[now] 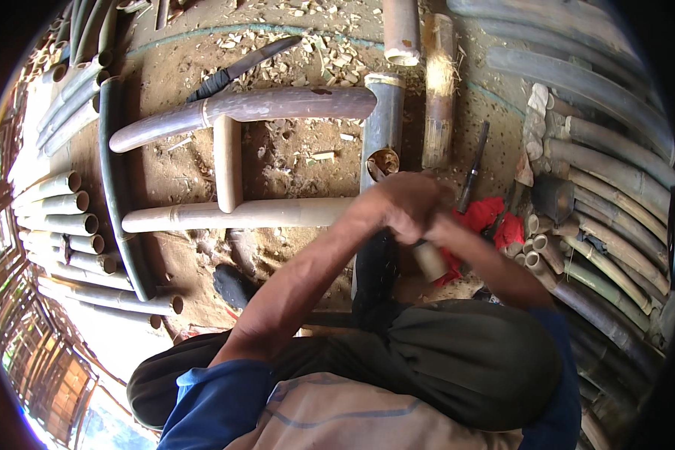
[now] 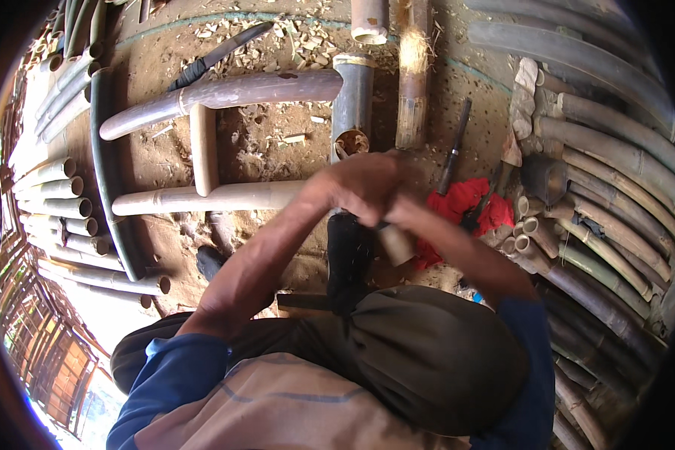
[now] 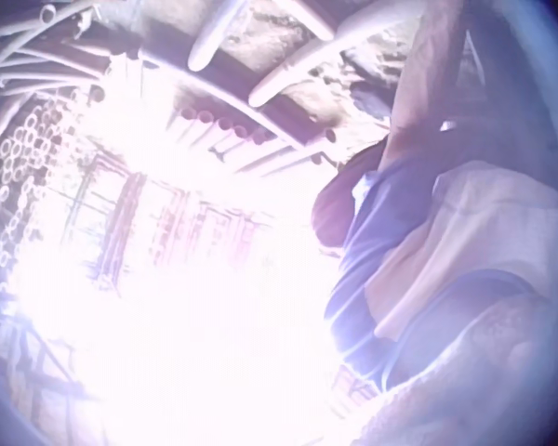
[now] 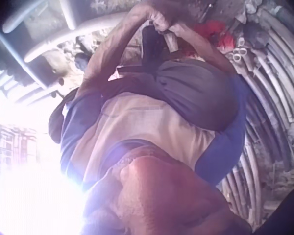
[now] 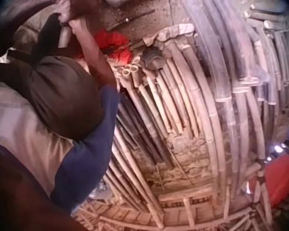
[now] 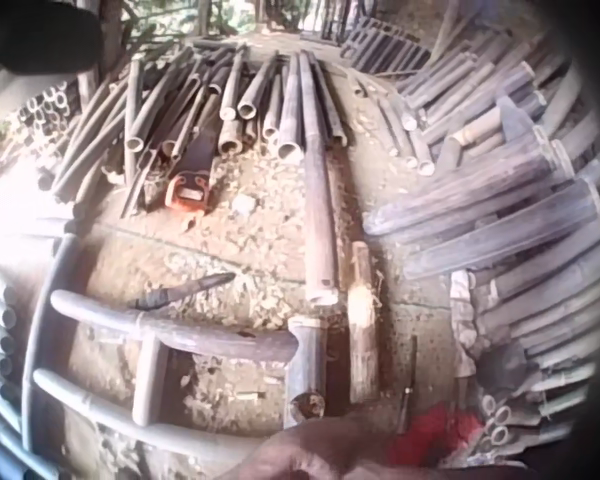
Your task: The person uses a knife and a wooden mallet to carve a joint in a bamboo pole and fits pieces of a frame together by hand.
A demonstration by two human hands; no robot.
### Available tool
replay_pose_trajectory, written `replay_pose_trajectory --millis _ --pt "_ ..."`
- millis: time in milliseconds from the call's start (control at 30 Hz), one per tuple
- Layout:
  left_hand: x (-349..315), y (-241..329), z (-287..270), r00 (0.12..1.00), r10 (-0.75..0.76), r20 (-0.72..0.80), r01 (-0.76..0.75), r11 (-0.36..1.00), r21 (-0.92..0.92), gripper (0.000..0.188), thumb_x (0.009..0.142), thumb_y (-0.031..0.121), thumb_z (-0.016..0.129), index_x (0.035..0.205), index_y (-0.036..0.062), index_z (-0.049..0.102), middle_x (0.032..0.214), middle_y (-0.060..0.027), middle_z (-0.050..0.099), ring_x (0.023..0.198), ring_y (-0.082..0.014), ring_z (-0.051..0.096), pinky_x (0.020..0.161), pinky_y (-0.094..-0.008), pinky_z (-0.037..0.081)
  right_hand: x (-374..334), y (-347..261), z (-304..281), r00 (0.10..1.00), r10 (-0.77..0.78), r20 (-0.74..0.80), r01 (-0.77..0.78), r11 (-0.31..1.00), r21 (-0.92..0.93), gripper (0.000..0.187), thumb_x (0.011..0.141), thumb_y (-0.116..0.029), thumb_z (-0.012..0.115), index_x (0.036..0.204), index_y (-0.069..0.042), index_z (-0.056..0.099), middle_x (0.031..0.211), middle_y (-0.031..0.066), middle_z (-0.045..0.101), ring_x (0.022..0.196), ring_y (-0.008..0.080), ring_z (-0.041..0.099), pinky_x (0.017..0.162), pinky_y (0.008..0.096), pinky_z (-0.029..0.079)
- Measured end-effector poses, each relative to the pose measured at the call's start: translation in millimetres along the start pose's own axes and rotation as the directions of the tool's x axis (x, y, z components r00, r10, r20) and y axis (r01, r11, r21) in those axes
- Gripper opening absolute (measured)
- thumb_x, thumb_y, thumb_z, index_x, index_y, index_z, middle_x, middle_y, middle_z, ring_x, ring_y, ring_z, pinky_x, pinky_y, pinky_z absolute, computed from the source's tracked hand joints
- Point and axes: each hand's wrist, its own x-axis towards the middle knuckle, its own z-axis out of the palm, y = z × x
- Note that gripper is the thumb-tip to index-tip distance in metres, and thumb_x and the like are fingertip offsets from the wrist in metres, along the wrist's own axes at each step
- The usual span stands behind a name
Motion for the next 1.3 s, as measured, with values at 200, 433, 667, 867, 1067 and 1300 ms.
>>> replay_pose_trajectory --millis 200,433,667,867,1067,1300 --pt "27 34 58 0.536 -0.235 -0.811 0.001 0.961 -0.277 0.101 0.068 0.001 0.075 0.159 0.0153 0.032 0.142 -0.0238 0.044 0.127 -0.0469 0.053 0.106 -0.0549 0.049 -9 -77 -124 0.979 -0.047 0.198 0.141 0.859 -0.493 0.040 0.087 -0.020 0.070 0.124 -0.005 0.064 0.118 0.0206 0.067 0.112 0.0366 0.065 0.097 0.0452 0.052" --pt "1 17 49 0.796 -0.074 -0.600 -0.006 0.992 -0.129 0.105 0.058 0.001 0.078 0.155 0.0142 0.038 0.145 -0.0242 0.052 0.128 -0.0434 0.059 0.103 -0.0473 0.053 -16 33 -15 0.991 0.063 -0.116 -0.050 0.993 0.109 0.052 0.091 -0.021 0.070 0.138 -0.005 0.054 0.138 0.0196 0.057 0.128 0.0325 0.057 0.110 0.0426 0.045" --pt "-11 1 -10 0.991 -0.040 0.130 0.039 0.999 0.006 0.080 0.049 0.005 0.078 0.128 0.0080 0.066 0.107 -0.0198 0.074 0.110 -0.0347 0.071 0.089 -0.0427 0.059 -13 -25 -17 0.997 -0.079 0.017 0.081 0.953 -0.292 0.049 0.093 -0.019 0.070 0.139 -0.008 0.057 0.141 0.0144 0.059 0.132 0.0265 0.056 0.112 0.0403 0.044" --pt "6 27 55 0.641 -0.166 -0.750 -0.031 0.970 -0.241 0.097 0.061 0.001 0.076 0.152 0.0116 0.044 0.129 -0.0221 0.057 0.118 -0.0445 0.060 0.103 -0.0489 0.051 -25 -94 -98 0.972 0.106 0.209 -0.011 0.912 -0.411 0.050 0.097 -0.025 0.063 0.142 -0.005 0.051 0.144 0.0171 0.055 0.132 0.0272 0.056 0.112 0.0403 0.044" --pt "-17 -7 32 0.955 -0.003 -0.298 -0.037 0.991 -0.130 0.091 0.055 -0.001 0.072 0.144 0.0123 0.054 0.128 -0.0188 0.060 0.124 -0.0402 0.060 0.101 -0.0449 0.053 -22 -75 -22 0.997 -0.002 -0.078 -0.010 0.988 -0.155 0.047 0.095 -0.021 0.065 0.139 -0.008 0.054 0.140 0.0142 0.058 0.127 0.0239 0.058 0.106 0.0393 0.049" --pt "-17 -24 6 0.988 0.083 0.130 -0.049 0.968 -0.246 0.100 0.037 -0.007 0.078 0.135 0.0084 0.063 0.106 -0.0208 0.074 0.094 -0.0338 0.073 0.071 -0.0409 0.061 -5 -66 16 0.983 0.158 -0.090 -0.127 0.951 0.281 0.017 0.087 -0.005 0.072 0.102 -0.002 0.065 0.092 0.0105 0.068 0.082 0.0202 0.069 0.067 0.0348 0.058"
